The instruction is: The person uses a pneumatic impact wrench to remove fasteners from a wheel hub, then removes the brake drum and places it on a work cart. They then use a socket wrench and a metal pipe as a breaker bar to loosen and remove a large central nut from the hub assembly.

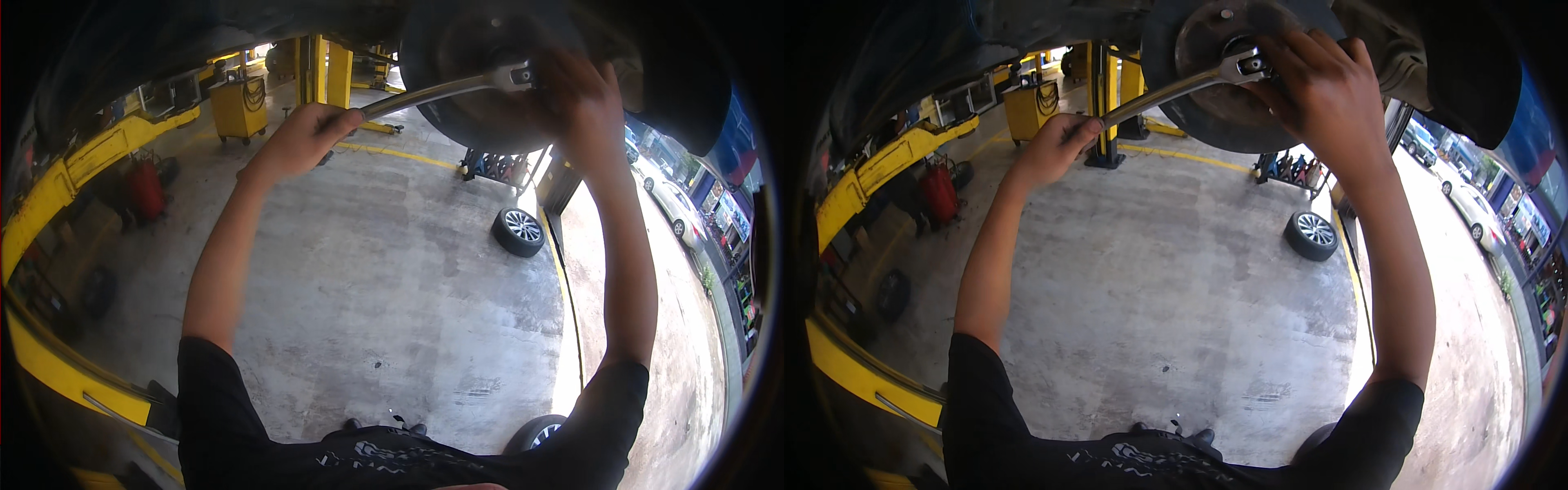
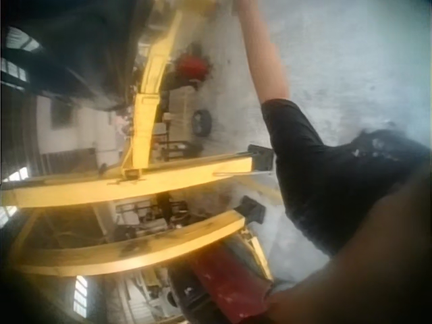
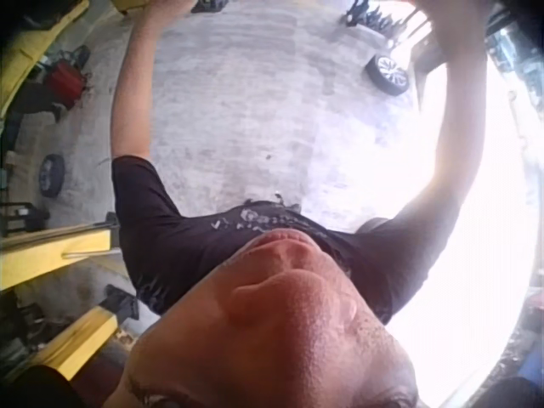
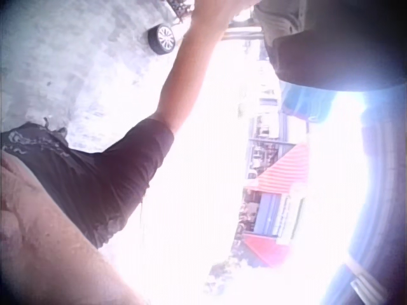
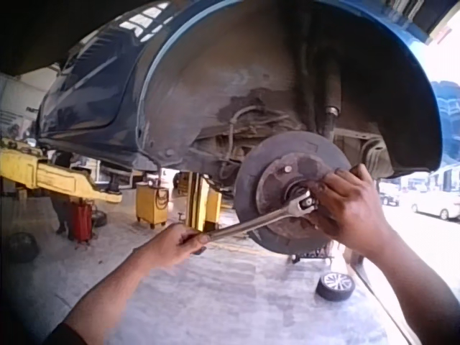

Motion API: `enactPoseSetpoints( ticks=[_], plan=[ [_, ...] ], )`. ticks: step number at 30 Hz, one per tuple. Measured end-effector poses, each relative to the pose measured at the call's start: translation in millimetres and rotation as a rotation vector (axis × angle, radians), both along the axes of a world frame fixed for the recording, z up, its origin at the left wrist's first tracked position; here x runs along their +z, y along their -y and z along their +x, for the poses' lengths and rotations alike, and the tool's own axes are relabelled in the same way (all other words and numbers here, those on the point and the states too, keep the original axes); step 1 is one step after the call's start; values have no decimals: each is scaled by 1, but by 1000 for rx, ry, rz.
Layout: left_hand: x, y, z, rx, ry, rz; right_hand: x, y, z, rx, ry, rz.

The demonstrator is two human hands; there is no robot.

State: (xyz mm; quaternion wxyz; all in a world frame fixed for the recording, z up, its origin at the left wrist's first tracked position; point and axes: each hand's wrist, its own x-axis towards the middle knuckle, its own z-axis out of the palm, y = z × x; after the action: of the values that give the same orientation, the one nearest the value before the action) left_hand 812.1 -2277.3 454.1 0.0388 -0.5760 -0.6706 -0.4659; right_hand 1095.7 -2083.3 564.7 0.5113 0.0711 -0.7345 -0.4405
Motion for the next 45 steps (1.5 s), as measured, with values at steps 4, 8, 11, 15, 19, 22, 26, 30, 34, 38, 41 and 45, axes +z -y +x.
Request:
enactPoseSetpoints(
  ticks=[4, 8, 11, 15, 19, 22, 26, 30, 34, 38, 41, 45],
  plan=[
    [-1, 8, 11, 13, -9, -7, 5, 2, 7, -23, 73, 33],
    [7, -5, 4, 30, -25, -57, 10, 6, 12, -32, 91, 26],
    [2, -7, 9, 99, -34, -87, 3, -1, 5, -18, 89, -38],
    [-2, 14, 9, 119, -57, -45, -2, 13, -4, 236, 156, -244],
    [4, 19, 28, 303, -179, -114, -2, -10, -9, 132, 23, -221],
    [-3, 14, 38, 352, -250, 86, 12, -23, -3, 254, 48, -155],
    [-11, 33, 46, 389, -235, 135, 5, -45, -4, 220, 21, 4],
    [-11, 30, 45, 363, -219, 180, -7, -76, 2, 48, -41, -102],
    [7, 31, 56, 335, -220, 155, -9, -102, 4, -14, 108, -254],
    [17, 9, 67, 252, -222, 247, -3, -106, 10, -59, 151, -298],
    [22, -26, 82, 155, -280, 333, -11, -53, 2, 6, -219, -591],
    [15, -3, 75, 376, -364, 134, -24, -2, -35, 227, -159, -379]
  ],
)
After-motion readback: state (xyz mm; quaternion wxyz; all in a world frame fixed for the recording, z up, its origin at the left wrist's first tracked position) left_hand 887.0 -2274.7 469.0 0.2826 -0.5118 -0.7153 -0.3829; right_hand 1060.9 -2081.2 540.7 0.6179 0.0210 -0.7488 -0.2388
